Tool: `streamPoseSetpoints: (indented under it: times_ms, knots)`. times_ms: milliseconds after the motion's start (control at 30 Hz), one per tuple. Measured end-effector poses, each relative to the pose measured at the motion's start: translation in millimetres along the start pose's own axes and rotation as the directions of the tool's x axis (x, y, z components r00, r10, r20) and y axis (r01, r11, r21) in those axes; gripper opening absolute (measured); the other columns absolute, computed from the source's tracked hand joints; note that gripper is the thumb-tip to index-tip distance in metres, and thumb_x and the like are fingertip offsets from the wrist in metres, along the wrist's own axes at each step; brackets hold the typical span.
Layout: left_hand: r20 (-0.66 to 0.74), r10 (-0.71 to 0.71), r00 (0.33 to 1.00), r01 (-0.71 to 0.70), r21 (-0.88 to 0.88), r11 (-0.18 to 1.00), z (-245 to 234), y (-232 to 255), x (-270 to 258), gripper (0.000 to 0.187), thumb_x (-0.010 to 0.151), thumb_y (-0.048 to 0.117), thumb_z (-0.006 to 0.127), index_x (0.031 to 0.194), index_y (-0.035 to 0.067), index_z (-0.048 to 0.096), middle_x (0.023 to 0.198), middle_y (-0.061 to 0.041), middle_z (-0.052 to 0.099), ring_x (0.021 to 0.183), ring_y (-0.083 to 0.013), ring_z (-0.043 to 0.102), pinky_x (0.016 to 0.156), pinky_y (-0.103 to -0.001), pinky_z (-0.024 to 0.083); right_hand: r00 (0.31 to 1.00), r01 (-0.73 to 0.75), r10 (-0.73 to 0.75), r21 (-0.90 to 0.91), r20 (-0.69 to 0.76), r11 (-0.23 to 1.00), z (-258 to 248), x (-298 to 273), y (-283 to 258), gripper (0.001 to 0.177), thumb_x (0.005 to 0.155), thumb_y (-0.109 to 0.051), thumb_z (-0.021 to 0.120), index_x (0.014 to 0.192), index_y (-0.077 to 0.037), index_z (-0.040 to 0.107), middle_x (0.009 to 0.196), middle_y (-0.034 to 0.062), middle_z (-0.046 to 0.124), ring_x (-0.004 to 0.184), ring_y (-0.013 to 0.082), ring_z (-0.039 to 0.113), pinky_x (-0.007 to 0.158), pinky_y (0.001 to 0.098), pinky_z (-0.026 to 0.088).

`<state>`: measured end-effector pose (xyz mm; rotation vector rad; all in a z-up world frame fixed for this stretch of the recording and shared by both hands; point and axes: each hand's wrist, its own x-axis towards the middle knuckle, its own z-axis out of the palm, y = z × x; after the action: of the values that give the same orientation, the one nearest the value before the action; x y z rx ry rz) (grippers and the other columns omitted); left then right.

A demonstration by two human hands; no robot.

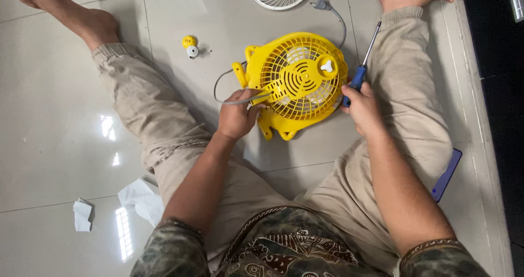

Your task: The person sits on the floor and uses a screwdriver to tighten screws on the base of a yellow electric fan. They repeatedly pick up screws from the floor and insert them into the fan's base, then turn the screwdriver to secure them.

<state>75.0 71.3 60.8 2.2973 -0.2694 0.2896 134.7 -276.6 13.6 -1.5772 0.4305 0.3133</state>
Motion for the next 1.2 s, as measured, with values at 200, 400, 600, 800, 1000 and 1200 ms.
streamPoseSetpoints:
  times_ms: [200, 400, 600, 800, 1000, 1200]
  knots:
    - [-0.015, 0.046, 0.999, -0.046, 0.012, 0.999, -2.7, 11.3, -8.9, 0.031, 0.087, 0.015, 0.08, 0.114, 0.007, 0.068, 0.103, -0.012, 0.072, 0.095, -0.0347, 0.07, 0.08, -0.042, 0.057, 0.999, 0.015, -0.018, 0.046, 0.051, 0.999, -2.1, 6.8, -8.7, 0.035, 0.1, -0.022, 0.059, 0.133, -0.013, 0.058, 0.12, -0.0005, 0.067, 0.107, 0.0155, 0.064, 0.083, 0.0409, 0.057]
    - [0.068, 0.026, 0.997, -0.023, -0.052, 0.998, -9.6, 4.0, 19.2, 0.027, 0.087, 0.008, 0.076, 0.114, 0.008, 0.069, 0.101, -0.014, 0.073, 0.092, -0.0326, 0.073, 0.08, -0.04, 0.059, 0.998, -0.048, 0.05, 0.034, -0.045, 0.998, -4.4, 13.4, -2.9, 0.025, 0.097, -0.02, 0.061, 0.119, -0.009, 0.059, 0.108, 0.0054, 0.065, 0.093, 0.0197, 0.064, 0.074, 0.0426, 0.059]
    - [0.167, -0.258, 0.952, 0.266, -0.03, 0.963, -12.1, -26.3, 61.2, 0.03, 0.09, 0.013, 0.075, 0.118, 0.009, 0.066, 0.101, -0.013, 0.075, 0.093, -0.0312, 0.074, 0.08, -0.042, 0.059, 0.993, -0.118, 0.116, -0.073, -0.02, 0.99, 0.4, 10.4, 4.6, 0.021, 0.093, -0.019, 0.062, 0.111, -0.007, 0.062, 0.106, 0.0054, 0.068, 0.09, 0.0195, 0.066, 0.067, 0.0407, 0.061]
    - [-0.281, -0.398, 0.873, 0.385, -0.103, 0.917, 29.9, -23.2, 35.3, 0.056, 0.088, 0.023, 0.081, 0.133, 0.002, 0.054, 0.123, -0.017, 0.067, 0.107, -0.0336, 0.066, 0.092, -0.043, 0.053, 0.995, -0.018, 0.005, -0.129, -0.101, 0.991, 10.3, 11.5, 15.7, 0.028, 0.095, -0.022, 0.066, 0.112, -0.001, 0.061, 0.107, 0.0089, 0.068, 0.092, 0.0205, 0.066, 0.066, 0.0377, 0.058]
    - [-0.382, -0.245, 0.891, 0.25, -0.038, 0.967, 74.7, 21.2, -18.6, 0.07, 0.089, 0.028, 0.082, 0.141, -0.003, 0.047, 0.139, -0.025, 0.055, 0.131, -0.0419, 0.05, 0.115, -0.048, 0.039, 0.859, 0.503, -0.506, 0.064, 0.079, 0.862, 19.9, 33.7, 2.3, 0.042, 0.101, -0.013, 0.069, 0.14, -0.012, 0.055, 0.105, -0.0037, 0.061, 0.095, 0.0081, 0.056, 0.088, 0.0254, 0.047]
    - [-0.206, -0.298, 0.932, 0.262, -0.185, 0.947, 106.5, 54.4, -19.5, 0.119, 0.085, 0.047, 0.09, 0.157, -0.011, 0.015, 0.161, -0.038, 0.021, 0.154, -0.0513, 0.015, 0.125, -0.05, 0.022, 0.804, 0.546, -0.563, 0.135, 0.192, 0.827, 46.7, -0.2, -23.0, 0.022, 0.101, -0.006, 0.064, 0.123, -0.006, 0.063, 0.108, -0.0031, 0.067, 0.102, 0.0092, 0.061, 0.094, 0.0266, 0.051]
